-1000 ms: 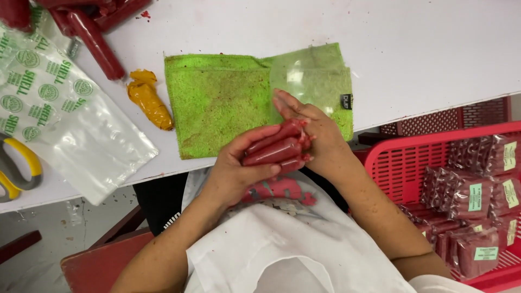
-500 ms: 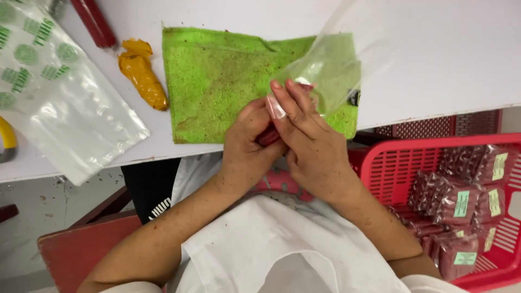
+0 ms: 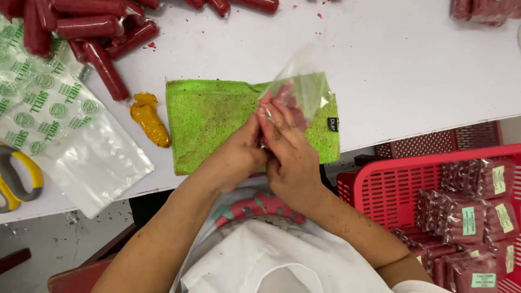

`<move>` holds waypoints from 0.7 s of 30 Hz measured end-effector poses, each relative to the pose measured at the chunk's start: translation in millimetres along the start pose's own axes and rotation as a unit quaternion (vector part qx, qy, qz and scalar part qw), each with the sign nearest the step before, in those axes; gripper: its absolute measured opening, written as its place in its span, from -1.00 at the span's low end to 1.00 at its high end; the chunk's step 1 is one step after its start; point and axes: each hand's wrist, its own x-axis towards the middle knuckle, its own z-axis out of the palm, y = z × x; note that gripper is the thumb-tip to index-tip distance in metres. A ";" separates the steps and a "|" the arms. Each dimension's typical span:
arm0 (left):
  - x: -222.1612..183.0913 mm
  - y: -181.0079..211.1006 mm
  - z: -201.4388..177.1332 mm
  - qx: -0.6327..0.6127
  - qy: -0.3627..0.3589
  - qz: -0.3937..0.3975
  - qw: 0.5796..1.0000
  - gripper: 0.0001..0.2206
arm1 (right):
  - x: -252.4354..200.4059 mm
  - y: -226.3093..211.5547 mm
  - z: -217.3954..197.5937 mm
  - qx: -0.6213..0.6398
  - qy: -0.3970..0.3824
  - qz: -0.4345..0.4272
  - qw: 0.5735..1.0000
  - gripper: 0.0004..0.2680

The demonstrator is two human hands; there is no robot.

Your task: The person repeatedly packs small red sausages into clear plastic bags, seals them, and places them into a red basket. The process is repeated multiple times throughout the clip.

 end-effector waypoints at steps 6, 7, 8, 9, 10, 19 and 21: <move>8.4 11.8 -0.9 0.158 0.032 0.040 0.986 -0.18 | 13.1 -14.1 7.0 -0.087 0.019 -0.027 0.996 -0.59; 9.9 14.4 -1.8 0.205 0.043 0.053 0.976 -0.20 | 15.2 -10.3 10.6 -0.101 0.015 -0.043 0.994 -0.61; 11.9 17.2 -3.2 0.252 0.052 0.066 0.964 -0.22 | 17.6 -6.2 14.5 -0.114 0.013 -0.058 0.992 -0.63; 13.9 19.5 -5.2 0.253 0.050 0.065 0.964 -0.22 | 14.6 -0.3 17.1 -0.115 0.015 -0.056 0.992 -0.63; 15.3 21.0 -6.7 0.297 0.060 0.078 0.950 -0.25 | 10.5 5.5 19.4 -0.056 0.004 -0.134 0.989 -0.69; 34.3 -14.0 -48.4 0.543 0.114 0.110 0.825 -0.40 | 42.8 126.1 -28.1 -0.001 0.032 0.108 0.994 -0.80; 45.4 -18.4 -56.3 0.594 0.152 0.171 0.771 -0.51 | 45.2 125.1 -21.2 0.068 0.017 0.152 0.986 -0.82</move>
